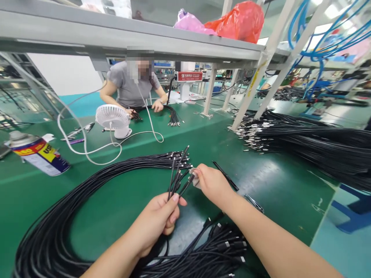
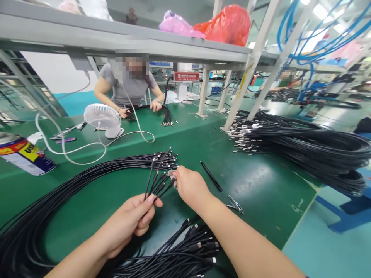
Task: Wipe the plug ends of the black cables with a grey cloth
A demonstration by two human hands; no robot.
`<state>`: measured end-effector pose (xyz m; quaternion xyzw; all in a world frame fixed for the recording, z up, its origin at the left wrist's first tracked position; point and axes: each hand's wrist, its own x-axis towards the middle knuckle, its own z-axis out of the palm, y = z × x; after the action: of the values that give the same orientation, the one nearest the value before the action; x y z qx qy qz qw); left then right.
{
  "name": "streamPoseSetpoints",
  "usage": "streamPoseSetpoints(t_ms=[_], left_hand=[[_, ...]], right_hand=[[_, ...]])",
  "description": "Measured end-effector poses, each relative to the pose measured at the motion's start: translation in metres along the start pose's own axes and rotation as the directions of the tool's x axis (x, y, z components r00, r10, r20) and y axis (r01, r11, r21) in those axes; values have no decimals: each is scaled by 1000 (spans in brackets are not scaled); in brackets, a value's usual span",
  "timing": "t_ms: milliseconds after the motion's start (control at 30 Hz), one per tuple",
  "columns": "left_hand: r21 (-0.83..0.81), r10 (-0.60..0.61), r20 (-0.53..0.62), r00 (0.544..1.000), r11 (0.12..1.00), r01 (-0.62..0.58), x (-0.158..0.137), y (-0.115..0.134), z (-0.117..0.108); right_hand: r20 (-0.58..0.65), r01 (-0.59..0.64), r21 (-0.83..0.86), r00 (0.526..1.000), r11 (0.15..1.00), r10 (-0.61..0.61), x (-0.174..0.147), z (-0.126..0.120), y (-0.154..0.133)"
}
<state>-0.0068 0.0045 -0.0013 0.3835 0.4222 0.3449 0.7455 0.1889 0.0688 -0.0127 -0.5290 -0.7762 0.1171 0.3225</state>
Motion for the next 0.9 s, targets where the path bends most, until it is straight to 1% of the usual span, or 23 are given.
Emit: streamPoseSetpoints(t_ms=[133,200,233,300,333,367,467,533,600,733,800,900], left_hand=[[-20,-18,-20,1000,1000,18,-1,5,1],[-43,-28,-39,999,999,26,-1,7,2],[-49,-26,-51,998,999,24,-1,8,2],[-37,-7,-78,997,999,4,-1,9,3],[-22,6,-89,996,1000,-8,-2,9,3],[-6,15,-97,995,1000,-16,-2,10,3],[11,0,-124,992,1000,1,-1,11,3],[9,-17,-143,990,1000,19,-1,12,3],[18,-15,-159,987,1000,18,-1,12,4],[56,-6,-148,989,998,15,-2,12,5],[86,-10,-142,990,996,22,-2,12,5],[147,-7,-142,990,989,29,-1,10,4]], right_hand=[[-4,-64,81,998,995,64,6,-11,1],[24,-103,235,995,966,100,7,-16,-2],[49,-124,349,992,929,115,6,-18,-4],[107,-158,567,987,809,117,4,-21,-9],[136,-168,637,985,752,106,3,-22,-12],[161,-173,674,983,719,86,1,-23,-15],[211,-179,725,977,665,33,-1,-24,-22],[202,-177,748,979,640,35,-2,-24,-25],[171,-173,757,983,630,65,-2,-24,-27],[105,-154,746,988,648,114,-5,-24,-30],[123,-146,734,989,663,81,-7,-24,-32],[203,-133,674,979,727,-9,-11,-25,-37]])
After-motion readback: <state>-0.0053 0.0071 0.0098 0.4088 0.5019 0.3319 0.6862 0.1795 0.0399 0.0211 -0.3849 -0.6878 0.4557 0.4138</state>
